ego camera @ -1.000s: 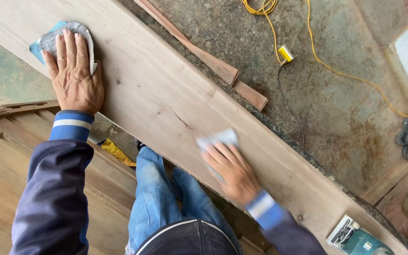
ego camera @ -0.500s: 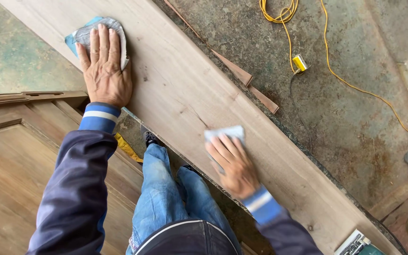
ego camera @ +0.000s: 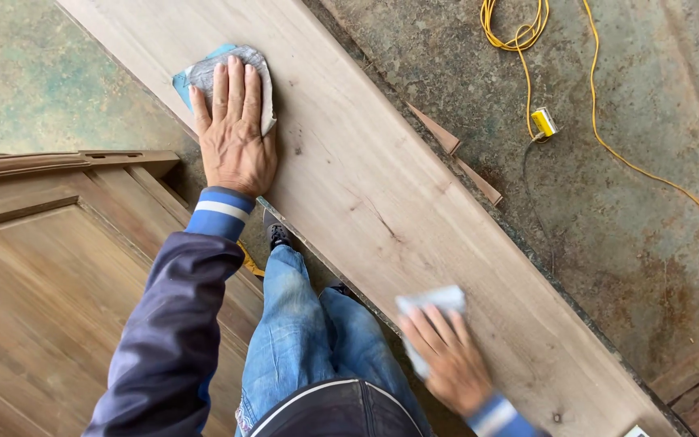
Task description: Sanding a long wooden board using an orbital sander and manual sandpaper blocks.
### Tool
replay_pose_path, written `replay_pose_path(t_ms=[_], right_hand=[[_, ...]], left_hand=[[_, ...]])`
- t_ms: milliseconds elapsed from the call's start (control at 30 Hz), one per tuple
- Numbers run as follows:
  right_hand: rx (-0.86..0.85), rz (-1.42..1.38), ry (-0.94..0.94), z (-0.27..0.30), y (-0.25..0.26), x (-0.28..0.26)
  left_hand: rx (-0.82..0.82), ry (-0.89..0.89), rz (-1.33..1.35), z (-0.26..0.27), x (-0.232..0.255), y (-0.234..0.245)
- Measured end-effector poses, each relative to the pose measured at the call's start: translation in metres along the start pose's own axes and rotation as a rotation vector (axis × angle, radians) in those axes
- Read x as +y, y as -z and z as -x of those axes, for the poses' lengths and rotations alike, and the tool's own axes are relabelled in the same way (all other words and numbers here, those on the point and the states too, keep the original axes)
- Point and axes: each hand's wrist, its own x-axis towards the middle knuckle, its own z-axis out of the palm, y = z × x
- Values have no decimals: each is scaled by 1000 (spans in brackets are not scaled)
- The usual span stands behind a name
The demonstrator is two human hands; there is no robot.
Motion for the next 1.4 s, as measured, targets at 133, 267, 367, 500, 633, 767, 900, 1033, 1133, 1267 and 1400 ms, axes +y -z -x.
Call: replay_pose_path(t_ms=[133, 267, 367, 500, 633, 767, 900, 1033, 1133, 1267, 1400], right_hand=[[285, 56, 156, -168, 29, -61], [297, -75, 33, -189, 53, -86], [169, 96, -65, -92, 40, -67], [290, 17, -290, 83, -37, -44], [279, -35, -604, 108, -52, -61], [435, -217, -667, -22, -7, -90], [512, -346, -633, -84, 9, -95], [643, -21, -932, 1, -43, -69], [790, 107, -1407, 100, -58, -37], [1258, -39, -1653, 110, -70, -11], [987, 2, -1635, -36, -18, -74]], left_hand=[[-42, -3, -37, 2, -12, -10], [-76, -57, -128, -2, -28, -25], [-121, -45, -22, 0, -26, -7], [-159, -62, 0, -4, 7, 15], [-93, -25, 142, -1, 32, 34], [-79, -55, 159, -1, 27, 31], [-174, -364, 121, -15, -1, 29], [-342, -742, 86, -43, -23, 25], [-390, -810, 144, -43, -46, 10], [-379, -840, 34, -48, -79, -10], [-617, -1114, 23, -30, -30, -6]])
